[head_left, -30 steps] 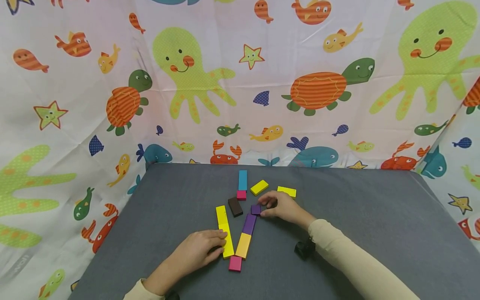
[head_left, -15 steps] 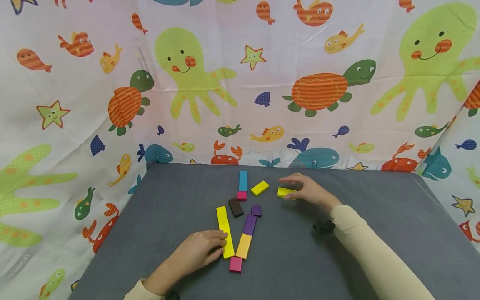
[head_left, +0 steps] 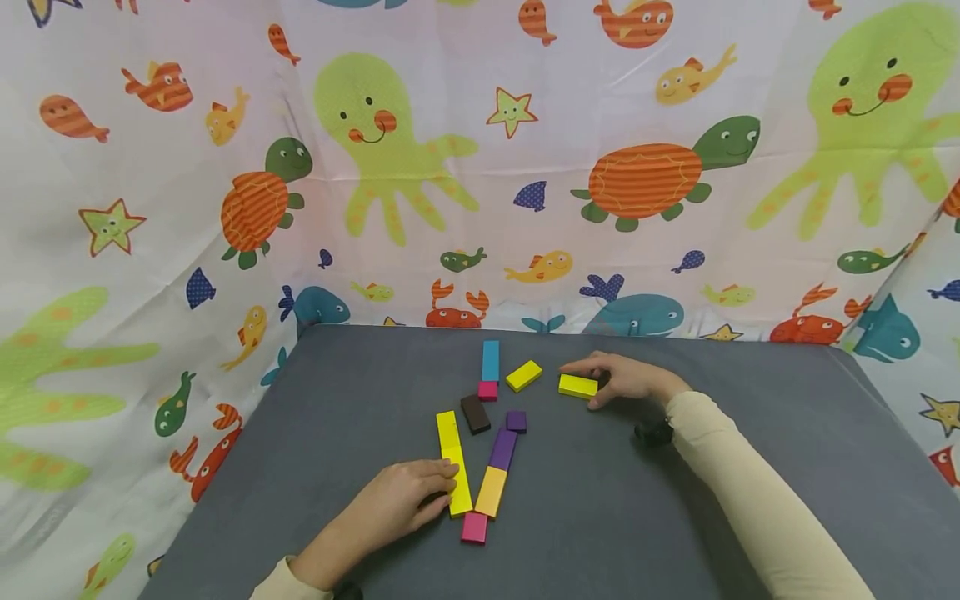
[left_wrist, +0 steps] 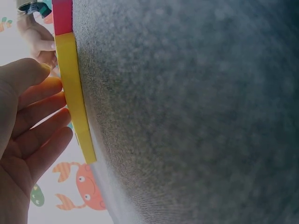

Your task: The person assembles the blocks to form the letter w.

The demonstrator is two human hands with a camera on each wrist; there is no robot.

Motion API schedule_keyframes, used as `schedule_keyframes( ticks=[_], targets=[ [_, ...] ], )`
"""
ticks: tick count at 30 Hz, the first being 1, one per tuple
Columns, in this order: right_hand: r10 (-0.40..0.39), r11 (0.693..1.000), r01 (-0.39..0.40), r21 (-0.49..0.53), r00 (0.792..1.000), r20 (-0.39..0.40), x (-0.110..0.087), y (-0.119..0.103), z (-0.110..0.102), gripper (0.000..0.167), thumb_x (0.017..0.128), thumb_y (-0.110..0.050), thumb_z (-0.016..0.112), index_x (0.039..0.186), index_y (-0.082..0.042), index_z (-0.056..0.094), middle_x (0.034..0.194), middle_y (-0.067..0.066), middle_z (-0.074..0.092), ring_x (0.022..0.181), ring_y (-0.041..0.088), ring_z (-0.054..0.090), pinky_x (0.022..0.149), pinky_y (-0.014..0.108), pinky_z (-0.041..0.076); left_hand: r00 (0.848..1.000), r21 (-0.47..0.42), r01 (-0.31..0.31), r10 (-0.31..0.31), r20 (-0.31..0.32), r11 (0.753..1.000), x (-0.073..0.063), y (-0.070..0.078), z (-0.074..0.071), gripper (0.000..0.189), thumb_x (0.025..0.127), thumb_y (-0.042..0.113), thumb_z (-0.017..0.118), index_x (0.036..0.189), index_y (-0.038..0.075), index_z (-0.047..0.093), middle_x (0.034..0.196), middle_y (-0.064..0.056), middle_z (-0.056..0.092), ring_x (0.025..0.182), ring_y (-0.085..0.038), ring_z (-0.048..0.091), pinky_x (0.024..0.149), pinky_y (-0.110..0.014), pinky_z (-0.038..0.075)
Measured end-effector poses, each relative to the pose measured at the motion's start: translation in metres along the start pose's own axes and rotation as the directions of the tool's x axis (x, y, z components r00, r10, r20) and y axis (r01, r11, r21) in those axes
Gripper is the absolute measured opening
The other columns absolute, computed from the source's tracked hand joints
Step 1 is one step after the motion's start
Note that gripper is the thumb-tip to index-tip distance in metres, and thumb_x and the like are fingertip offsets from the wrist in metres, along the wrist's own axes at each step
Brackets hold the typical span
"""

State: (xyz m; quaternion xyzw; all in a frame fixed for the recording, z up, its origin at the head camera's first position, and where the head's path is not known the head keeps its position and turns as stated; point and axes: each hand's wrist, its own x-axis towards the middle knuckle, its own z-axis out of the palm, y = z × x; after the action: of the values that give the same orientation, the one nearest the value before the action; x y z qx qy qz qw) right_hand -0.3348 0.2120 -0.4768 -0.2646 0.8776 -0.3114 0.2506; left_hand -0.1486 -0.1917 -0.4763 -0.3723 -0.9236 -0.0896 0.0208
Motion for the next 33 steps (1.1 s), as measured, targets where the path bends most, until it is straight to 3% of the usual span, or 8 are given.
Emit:
schedule_keyframes(
  ticks=[7,11,23,33],
  targets=[
    [0.015,1.000,-0.017,0.018,0.996,0.090,-0.002,0.003,-0.010,0.074,0.085,-0.012,0.074,0.149,-0.031,0.045,0.135,0.008,0.051,0.118,0.026,0.043,0.100,0.043,0.045,1.000,-0.018,-0.002,0.002,0.002,1.000,0.002,0.002,0.000,0.024,0.092,0.029,0.070,0.112,0.018,0.076,0.124,0.004,0.071,0.114,-0.012,0.068,0.093,-0.033,0.059],
    [0.014,0.999,-0.017,0.033,0.994,0.108,-0.001,0.004,-0.012,0.073,0.085,-0.010,0.073,0.149,-0.029,0.045,0.124,0.007,0.054,0.110,0.024,0.046,0.089,0.034,0.047,1.000,-0.034,-0.001,0.001,0.003,0.999,0.003,0.004,0.000,0.023,0.092,0.027,0.070,0.112,0.017,0.076,0.125,0.003,0.071,0.115,-0.012,0.068,0.094,-0.033,0.059],
    [-0.024,0.997,0.017,0.072,0.995,0.095,0.002,0.000,-0.010,0.068,0.082,-0.005,0.075,0.144,-0.020,0.053,0.106,0.010,0.054,0.095,0.024,0.045,0.077,0.032,0.045,0.998,-0.025,0.034,-0.033,0.049,0.999,0.003,0.004,-0.003,0.025,0.093,0.031,0.069,0.114,0.019,0.075,0.126,0.005,0.070,0.116,-0.012,0.068,0.095,-0.033,0.058],
    [-0.043,0.998,0.041,0.052,0.998,0.039,0.002,-0.001,-0.008,0.068,0.079,-0.009,0.080,0.142,-0.017,0.055,0.101,0.008,0.055,0.093,0.023,0.047,0.077,0.031,0.044,0.998,-0.013,0.043,-0.042,0.056,0.999,0.002,0.003,-0.003,0.026,0.093,0.031,0.068,0.115,0.019,0.075,0.127,0.005,0.070,0.117,-0.012,0.067,0.096,-0.033,0.058]
  ],
)
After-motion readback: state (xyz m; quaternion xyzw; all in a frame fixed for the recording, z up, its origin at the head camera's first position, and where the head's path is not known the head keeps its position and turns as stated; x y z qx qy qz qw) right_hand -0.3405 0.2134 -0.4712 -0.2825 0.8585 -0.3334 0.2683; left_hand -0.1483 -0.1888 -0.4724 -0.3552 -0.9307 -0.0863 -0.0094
